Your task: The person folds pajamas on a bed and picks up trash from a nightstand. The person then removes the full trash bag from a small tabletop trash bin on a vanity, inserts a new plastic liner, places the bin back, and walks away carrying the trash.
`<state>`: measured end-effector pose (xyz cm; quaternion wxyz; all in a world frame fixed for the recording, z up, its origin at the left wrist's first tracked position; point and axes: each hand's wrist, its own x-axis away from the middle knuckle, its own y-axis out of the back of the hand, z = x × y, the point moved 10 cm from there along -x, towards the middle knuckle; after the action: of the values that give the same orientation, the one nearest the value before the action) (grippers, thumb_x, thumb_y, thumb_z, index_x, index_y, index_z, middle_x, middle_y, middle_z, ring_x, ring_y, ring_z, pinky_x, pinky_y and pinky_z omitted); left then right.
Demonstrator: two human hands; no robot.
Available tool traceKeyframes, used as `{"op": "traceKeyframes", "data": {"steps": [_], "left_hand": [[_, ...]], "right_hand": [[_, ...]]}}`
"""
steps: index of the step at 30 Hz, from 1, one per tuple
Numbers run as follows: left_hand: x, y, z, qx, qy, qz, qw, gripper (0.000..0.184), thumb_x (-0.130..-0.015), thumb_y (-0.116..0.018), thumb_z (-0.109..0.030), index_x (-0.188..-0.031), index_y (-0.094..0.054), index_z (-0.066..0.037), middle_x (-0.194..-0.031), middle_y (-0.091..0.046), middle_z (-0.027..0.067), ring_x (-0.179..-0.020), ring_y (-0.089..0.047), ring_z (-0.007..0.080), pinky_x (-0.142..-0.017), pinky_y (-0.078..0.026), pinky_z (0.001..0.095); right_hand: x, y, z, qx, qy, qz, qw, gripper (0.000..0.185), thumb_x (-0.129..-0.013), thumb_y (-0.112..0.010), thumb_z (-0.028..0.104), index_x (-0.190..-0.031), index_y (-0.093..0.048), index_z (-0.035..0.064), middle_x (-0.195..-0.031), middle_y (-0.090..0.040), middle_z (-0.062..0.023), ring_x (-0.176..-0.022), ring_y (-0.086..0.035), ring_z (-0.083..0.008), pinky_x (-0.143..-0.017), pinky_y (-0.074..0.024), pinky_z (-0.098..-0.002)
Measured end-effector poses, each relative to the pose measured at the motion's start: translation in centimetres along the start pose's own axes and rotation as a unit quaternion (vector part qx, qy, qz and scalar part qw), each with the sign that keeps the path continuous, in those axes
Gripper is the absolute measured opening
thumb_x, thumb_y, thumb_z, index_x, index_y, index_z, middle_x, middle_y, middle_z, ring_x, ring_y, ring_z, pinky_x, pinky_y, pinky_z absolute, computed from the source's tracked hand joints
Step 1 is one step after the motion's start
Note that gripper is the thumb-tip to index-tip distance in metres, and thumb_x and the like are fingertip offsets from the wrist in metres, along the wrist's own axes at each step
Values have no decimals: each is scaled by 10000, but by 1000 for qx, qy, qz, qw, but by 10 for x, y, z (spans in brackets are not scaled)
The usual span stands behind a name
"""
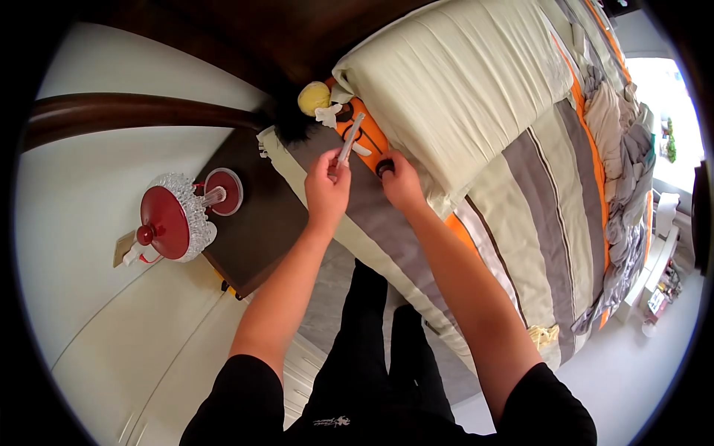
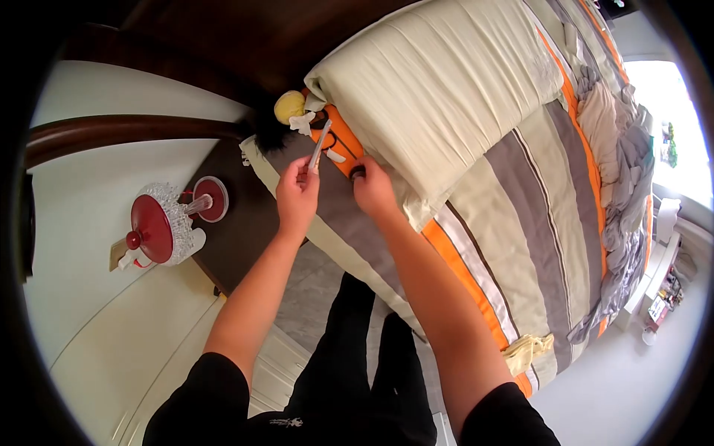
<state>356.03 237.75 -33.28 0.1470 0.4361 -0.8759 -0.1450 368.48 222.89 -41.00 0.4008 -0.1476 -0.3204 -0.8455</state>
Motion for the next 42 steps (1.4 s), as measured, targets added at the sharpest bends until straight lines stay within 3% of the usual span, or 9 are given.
{"op": "traceKeyframes", "data": {"steps": [1,2,3,8,14,17,19,36,42], "left_hand": [[2,-10,2,10,27,25,999,211,-923,-680,-101,-1130,-682,-61,-963,-672,89,-800,-640,231,-722,-529,348],[3,-14,1,11,29,24,999,211,-923,-680,-101,-1130,-682,-61,-963,-672,89,-800,-640,231,-722,-529,348],[5,-26,-19,-48,-59,60,995,215,-911,-694,-112,-1120,-683,-64,-972,-676,92,-845,-643,263,-761,-529,369],[0,-68,-58,-120,-252,213,936,272,-883,-729,-130,-1136,-674,-48,-1032,-679,115,-928,-645,316,-809,-528,389],[-85,-62,-21,-330,-170,91,924,356,-917,-648,-124,-1266,-628,-54,-1196,-651,140,-1042,-652,361,-863,-551,443],[-90,-72,1,-377,-110,123,911,400,-904,-662,-137,-1297,-611,-81,-1242,-614,129,-1024,-656,357,-852,-557,454],[-90,-72,-1,-374,-108,109,915,417,-896,-666,-141,-1305,-601,-93,-1264,-588,125,-1033,-651,355,-843,-559,459],[-73,-56,2,-374,-128,135,909,277,-836,-670,-92,-1100,-588,-67,-1091,-604,164,-915,-672,368,-753,-572,468],[5,53,10,-282,-116,53,951,372,-850,-641,-40,-1211,-655,-127,-1083,-705,94,-948,-665,349,-819,-553,429]], "right_hand": [[2,-1,-2,2,-2,2,1000,432,-913,-704,190,-1312,-559,113,-1230,-613,-104,-1111,-608,-320,-911,-544,-406],[8,-16,-7,-333,-91,76,935,360,-945,-673,195,-1281,-582,102,-1150,-638,-87,-1042,-621,-287,-874,-543,-395],[18,-34,5,-625,-169,140,749,295,-977,-642,199,-1249,-604,91,-1071,-663,-70,-973,-633,-255,-837,-543,-384],[11,-11,-10,-582,-131,-11,803,194,-1005,-606,184,-1139,-647,49,-881,-665,-45,-784,-625,-169,-705,-528,-328],[33,-1,-33,-333,-81,-53,938,191,-983,-625,139,-1150,-653,51,-740,-634,-38,-661,-611,-138,-599,-498,-308],[39,7,-24,-220,-84,-71,969,279,-937,-638,96,-1213,-643,56,-887,-670,-96,-784,-664,-222,-692,-534,-360],[39,33,19,-24,115,-190,975,386,-875,-649,71,-1260,-627,56,-1107,-651,-160,-974,-654,-352,-830,-542,-422],[-13,-15,36,2,96,-116,989,279,-840,-711,131,-1087,-637,25,-1034,-684,-224,-966,-650,-436,-831,-530,-469],[-5,-6,57,-44,70,-140,987,352,-868,-738,199,-1139,-607,16,-991,-712,-241,-927,-671,-438,-795,-532,-455]]}}
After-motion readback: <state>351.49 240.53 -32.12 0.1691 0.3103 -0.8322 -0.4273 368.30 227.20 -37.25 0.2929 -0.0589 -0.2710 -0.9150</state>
